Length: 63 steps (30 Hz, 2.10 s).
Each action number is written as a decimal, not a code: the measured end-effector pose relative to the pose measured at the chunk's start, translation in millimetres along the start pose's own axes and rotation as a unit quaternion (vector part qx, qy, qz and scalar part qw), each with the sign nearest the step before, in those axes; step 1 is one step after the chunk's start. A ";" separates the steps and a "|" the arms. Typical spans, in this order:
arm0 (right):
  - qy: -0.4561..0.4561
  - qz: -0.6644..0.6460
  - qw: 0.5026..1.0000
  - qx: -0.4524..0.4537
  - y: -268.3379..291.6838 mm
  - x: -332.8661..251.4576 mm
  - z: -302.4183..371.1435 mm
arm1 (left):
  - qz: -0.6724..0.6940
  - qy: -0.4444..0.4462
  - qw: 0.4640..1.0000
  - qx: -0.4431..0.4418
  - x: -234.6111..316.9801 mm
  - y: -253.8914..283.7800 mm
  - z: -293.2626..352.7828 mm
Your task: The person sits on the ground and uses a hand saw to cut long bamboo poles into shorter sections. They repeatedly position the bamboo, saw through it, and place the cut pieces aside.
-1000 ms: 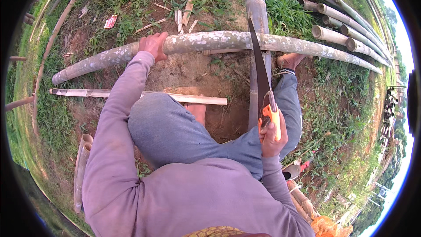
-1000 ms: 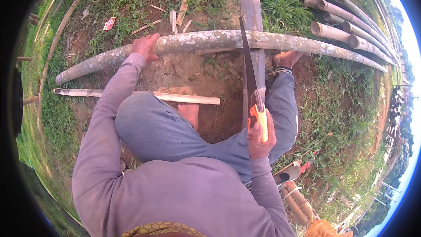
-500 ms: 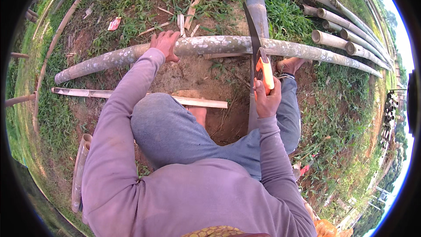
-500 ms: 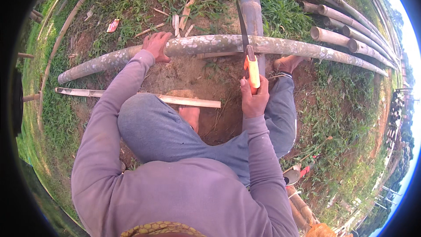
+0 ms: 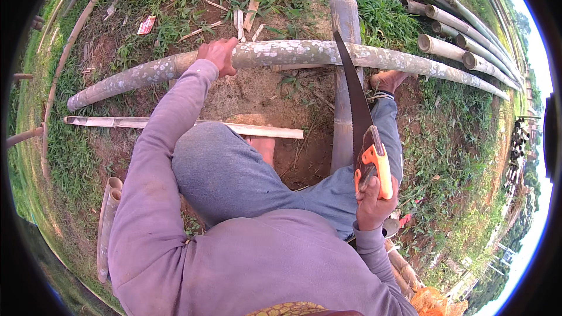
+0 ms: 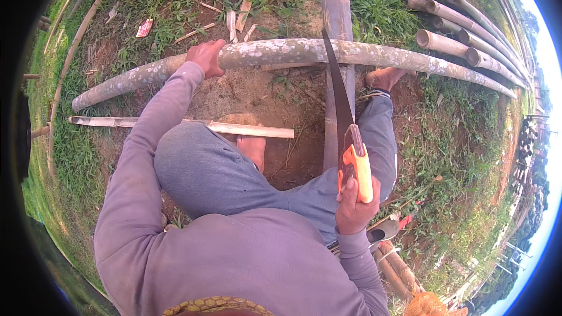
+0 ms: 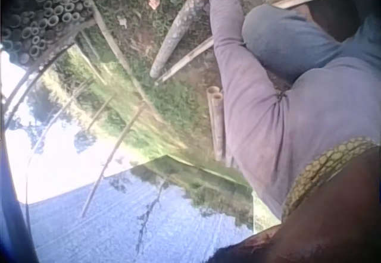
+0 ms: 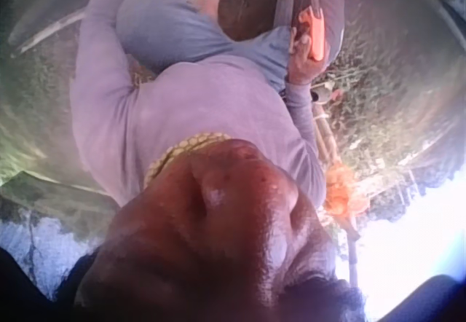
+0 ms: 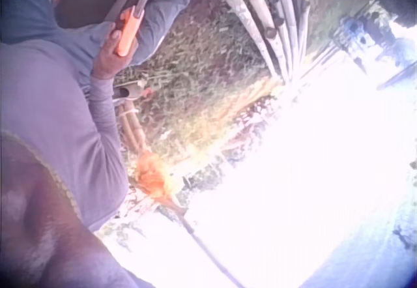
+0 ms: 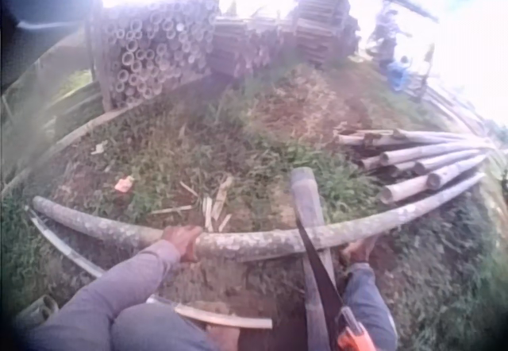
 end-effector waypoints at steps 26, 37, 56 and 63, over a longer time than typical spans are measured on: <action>0.044 0.026 0.998 0.029 -101.8 55.1 -176.1 | 0.009 0.002 0.999 -0.034 6.8 10.6 -4.3; 0.007 -0.021 1.000 0.018 -62.9 79.4 -118.8 | 0.000 0.001 1.000 -0.008 6.0 4.7 -2.5; 0.062 0.000 0.997 0.034 -105.0 67.5 -185.3 | 0.022 -0.007 1.000 -0.002 9.5 9.9 -6.8; 0.022 0.000 1.000 0.017 -14.8 74.9 -10.4 | 0.029 0.017 0.999 -0.010 -11.9 6.1 11.9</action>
Point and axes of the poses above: each hand's wrist, its own z-axis away from the middle knuckle, its own y-axis out of the back of the hand, x = y × z, the point moved 6 cm from there along -z, towards the middle knuckle, and after that the axes turned 2 degrees about -y, right-handed, at the moved point
